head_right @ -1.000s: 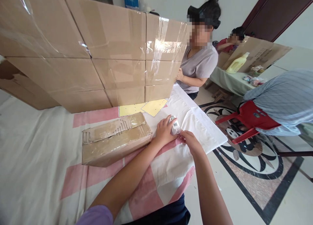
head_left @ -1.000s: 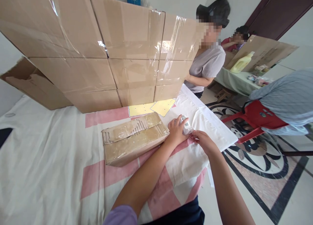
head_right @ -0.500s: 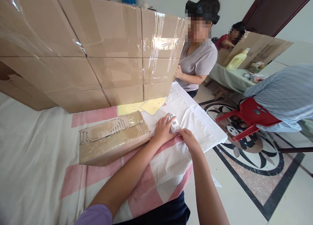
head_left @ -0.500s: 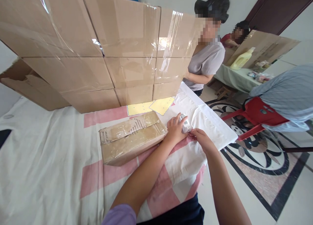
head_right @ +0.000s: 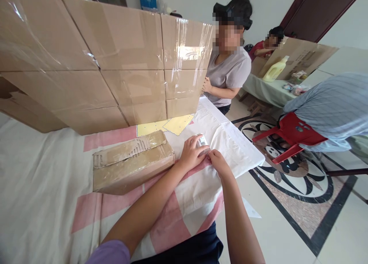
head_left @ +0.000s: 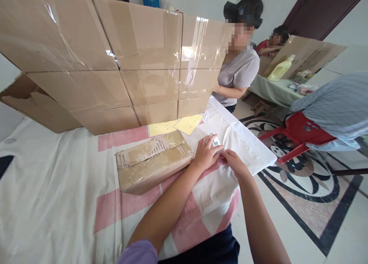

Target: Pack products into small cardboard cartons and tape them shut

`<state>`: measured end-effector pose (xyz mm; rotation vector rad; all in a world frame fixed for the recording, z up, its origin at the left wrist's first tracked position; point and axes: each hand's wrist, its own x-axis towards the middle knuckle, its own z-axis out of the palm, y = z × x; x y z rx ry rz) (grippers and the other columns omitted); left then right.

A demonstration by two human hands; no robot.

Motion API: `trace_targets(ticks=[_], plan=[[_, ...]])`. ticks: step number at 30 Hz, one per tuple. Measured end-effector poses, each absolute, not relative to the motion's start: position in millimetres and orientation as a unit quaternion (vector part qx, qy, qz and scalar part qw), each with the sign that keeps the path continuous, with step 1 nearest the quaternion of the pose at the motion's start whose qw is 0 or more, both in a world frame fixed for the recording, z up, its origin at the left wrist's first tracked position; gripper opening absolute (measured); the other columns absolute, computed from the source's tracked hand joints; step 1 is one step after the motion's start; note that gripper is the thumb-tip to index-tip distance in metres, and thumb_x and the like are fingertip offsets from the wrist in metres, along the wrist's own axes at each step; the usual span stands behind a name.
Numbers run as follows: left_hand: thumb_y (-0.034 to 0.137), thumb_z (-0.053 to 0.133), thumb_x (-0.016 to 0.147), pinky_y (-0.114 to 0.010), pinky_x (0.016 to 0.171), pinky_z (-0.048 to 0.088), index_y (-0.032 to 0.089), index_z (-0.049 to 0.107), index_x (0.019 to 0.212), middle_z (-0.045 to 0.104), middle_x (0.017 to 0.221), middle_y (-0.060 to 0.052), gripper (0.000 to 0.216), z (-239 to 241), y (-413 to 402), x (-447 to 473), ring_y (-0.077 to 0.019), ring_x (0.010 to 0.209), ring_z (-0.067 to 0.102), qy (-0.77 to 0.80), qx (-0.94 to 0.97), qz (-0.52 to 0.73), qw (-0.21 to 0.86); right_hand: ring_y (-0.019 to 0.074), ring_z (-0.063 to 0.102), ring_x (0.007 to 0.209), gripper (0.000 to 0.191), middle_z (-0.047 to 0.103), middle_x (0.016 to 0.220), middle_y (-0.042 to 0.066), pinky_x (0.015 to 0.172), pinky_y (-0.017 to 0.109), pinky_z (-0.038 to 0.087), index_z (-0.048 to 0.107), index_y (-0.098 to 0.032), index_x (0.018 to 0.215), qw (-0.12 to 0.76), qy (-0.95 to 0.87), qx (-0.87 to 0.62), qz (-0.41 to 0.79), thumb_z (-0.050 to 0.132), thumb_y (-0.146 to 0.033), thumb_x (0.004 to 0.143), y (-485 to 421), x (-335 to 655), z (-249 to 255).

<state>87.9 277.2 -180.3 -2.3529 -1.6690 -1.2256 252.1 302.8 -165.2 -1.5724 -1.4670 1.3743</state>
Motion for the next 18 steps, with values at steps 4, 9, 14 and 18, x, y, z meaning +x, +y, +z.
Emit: trace_targets(ticks=[4,9,14,18], plan=[[0.031,0.055,0.1,-0.045,0.115,0.039,0.043,0.076,0.114,0.042,0.159,0.005,0.028,-181.0,277.8,88.0,-0.0266,0.14,0.041,-0.52,-0.765,-0.38,0.008,0.0153,0.048,0.067,0.047,0.053,0.067,0.0,0.064,0.03,0.04,0.05,-0.021,0.073,0.296,-0.55,-0.585,0.517,0.066,-0.064,0.068,303.0,251.7,-166.3],[0.03,0.057,0.099,-0.046,0.113,0.042,0.046,0.073,0.122,0.039,0.162,0.007,0.031,-180.6,276.7,89.3,-0.0275,0.137,0.043,-0.521,-0.772,-0.364,0.019,0.0158,0.047,0.065,0.048,0.051,0.065,-0.001,0.063,0.03,0.039,0.049,-0.021,0.071,0.3,-0.559,-0.567,0.525,0.066,-0.066,0.066,302.0,250.9,-162.1],[0.029,0.058,0.099,-0.043,0.11,0.045,0.041,0.077,0.113,0.051,0.153,0.006,0.025,-182.8,276.5,92.9,-0.0251,0.133,0.047,-0.521,-0.76,-0.386,0.039,0.0149,0.044,0.063,0.048,0.048,0.063,-0.002,0.062,0.03,0.036,0.048,-0.021,0.07,0.312,-0.563,-0.558,0.524,0.063,-0.067,0.067,300.4,250.8,-163.0],[0.027,0.06,0.098,-0.043,0.106,0.048,0.039,0.077,0.109,0.055,0.15,0.005,0.024,-184.0,277.1,94.2,-0.0252,0.13,0.05,-0.515,-0.759,-0.396,0.05,0.0147,0.044,0.063,0.047,0.047,0.064,-0.003,0.062,0.03,0.036,0.047,-0.021,0.07,0.319,-0.561,-0.557,0.523,0.062,-0.066,0.068,300.5,252.1,-167.8]])
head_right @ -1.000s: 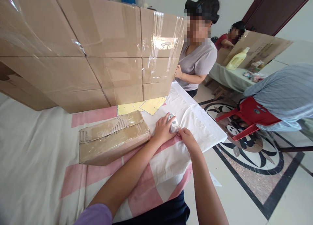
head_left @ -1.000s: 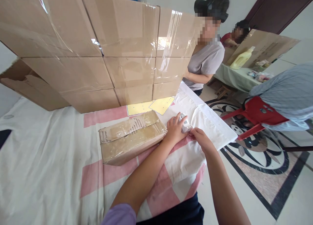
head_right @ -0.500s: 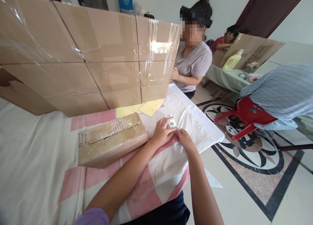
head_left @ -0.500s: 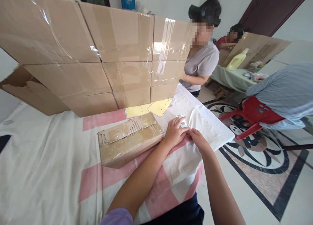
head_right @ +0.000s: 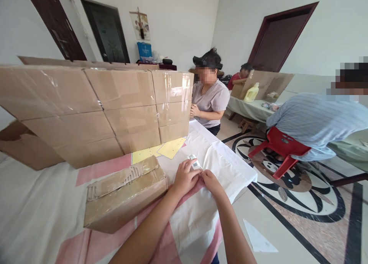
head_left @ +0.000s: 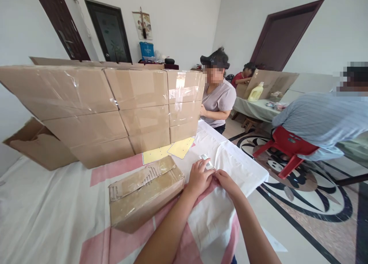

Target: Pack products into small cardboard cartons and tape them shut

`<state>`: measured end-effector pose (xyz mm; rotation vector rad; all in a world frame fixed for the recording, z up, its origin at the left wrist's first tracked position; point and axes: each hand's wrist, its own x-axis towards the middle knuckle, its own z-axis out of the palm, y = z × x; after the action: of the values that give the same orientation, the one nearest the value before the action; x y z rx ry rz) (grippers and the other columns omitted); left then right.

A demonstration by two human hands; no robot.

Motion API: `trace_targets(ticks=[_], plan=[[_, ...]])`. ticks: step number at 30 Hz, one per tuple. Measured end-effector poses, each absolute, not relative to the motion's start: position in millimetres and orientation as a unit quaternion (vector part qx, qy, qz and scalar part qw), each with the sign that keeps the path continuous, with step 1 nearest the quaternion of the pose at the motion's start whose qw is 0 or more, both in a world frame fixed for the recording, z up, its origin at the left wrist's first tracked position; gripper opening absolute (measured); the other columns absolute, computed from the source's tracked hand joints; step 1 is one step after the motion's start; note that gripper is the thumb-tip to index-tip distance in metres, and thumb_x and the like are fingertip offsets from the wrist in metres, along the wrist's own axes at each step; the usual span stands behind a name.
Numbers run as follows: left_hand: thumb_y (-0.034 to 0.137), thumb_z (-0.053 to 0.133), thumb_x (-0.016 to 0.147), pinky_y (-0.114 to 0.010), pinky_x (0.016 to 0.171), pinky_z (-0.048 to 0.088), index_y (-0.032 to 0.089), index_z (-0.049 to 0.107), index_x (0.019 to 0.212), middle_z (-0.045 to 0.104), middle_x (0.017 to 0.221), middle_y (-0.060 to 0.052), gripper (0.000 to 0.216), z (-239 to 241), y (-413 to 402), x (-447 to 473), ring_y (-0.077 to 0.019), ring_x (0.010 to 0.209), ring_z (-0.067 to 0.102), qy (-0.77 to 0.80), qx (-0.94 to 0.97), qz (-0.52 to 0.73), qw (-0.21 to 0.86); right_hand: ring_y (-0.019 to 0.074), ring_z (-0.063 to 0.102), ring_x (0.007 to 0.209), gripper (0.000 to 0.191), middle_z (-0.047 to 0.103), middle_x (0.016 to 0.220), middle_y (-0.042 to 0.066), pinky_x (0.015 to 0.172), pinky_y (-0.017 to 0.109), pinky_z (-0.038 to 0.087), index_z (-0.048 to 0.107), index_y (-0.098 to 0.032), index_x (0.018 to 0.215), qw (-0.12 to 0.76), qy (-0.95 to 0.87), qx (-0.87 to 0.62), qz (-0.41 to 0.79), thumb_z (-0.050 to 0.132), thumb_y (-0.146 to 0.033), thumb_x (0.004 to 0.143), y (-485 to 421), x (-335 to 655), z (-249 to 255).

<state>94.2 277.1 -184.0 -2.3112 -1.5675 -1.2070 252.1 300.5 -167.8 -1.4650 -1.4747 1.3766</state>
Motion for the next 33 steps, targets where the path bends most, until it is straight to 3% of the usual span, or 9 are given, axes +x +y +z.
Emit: trace_targets(ticks=[10,21,33], plan=[[0.02,0.067,0.092,-0.041,0.097,0.052,0.033,0.078,0.093,0.062,0.14,0.002,0.017,-182.6,275.7,95.5,-0.0242,0.121,0.057,-0.522,-0.749,-0.404,0.058,0.0154,0.044,0.064,0.047,0.048,0.064,-0.002,0.063,0.03,0.035,0.046,-0.022,0.071,0.325,-0.561,-0.55,0.527,0.062,-0.067,0.072,301.3,255.0,-174.2],[0.015,0.065,0.09,-0.039,0.094,0.05,0.03,0.073,0.092,0.066,0.126,0.0,0.018,-180.0,275.9,95.7,-0.0214,0.114,0.061,-0.529,-0.757,-0.383,0.012,0.0151,0.044,0.065,0.039,0.046,0.066,-0.003,0.064,0.03,0.034,0.046,-0.022,0.073,0.32,-0.555,-0.55,0.537,0.061,-0.058,0.079,303.6,256.4,-178.3],[0.019,0.071,0.091,-0.037,0.085,0.048,0.029,0.075,0.09,0.069,0.117,-0.001,0.011,-185.9,277.3,95.2,-0.0205,0.102,0.063,-0.498,-0.755,-0.415,0.101,0.0145,0.047,0.067,0.031,0.049,0.069,-0.003,0.066,0.03,0.036,0.049,-0.02,0.078,0.319,-0.548,-0.559,0.534,0.057,-0.049,0.081,301.7,256.3,-175.2]])
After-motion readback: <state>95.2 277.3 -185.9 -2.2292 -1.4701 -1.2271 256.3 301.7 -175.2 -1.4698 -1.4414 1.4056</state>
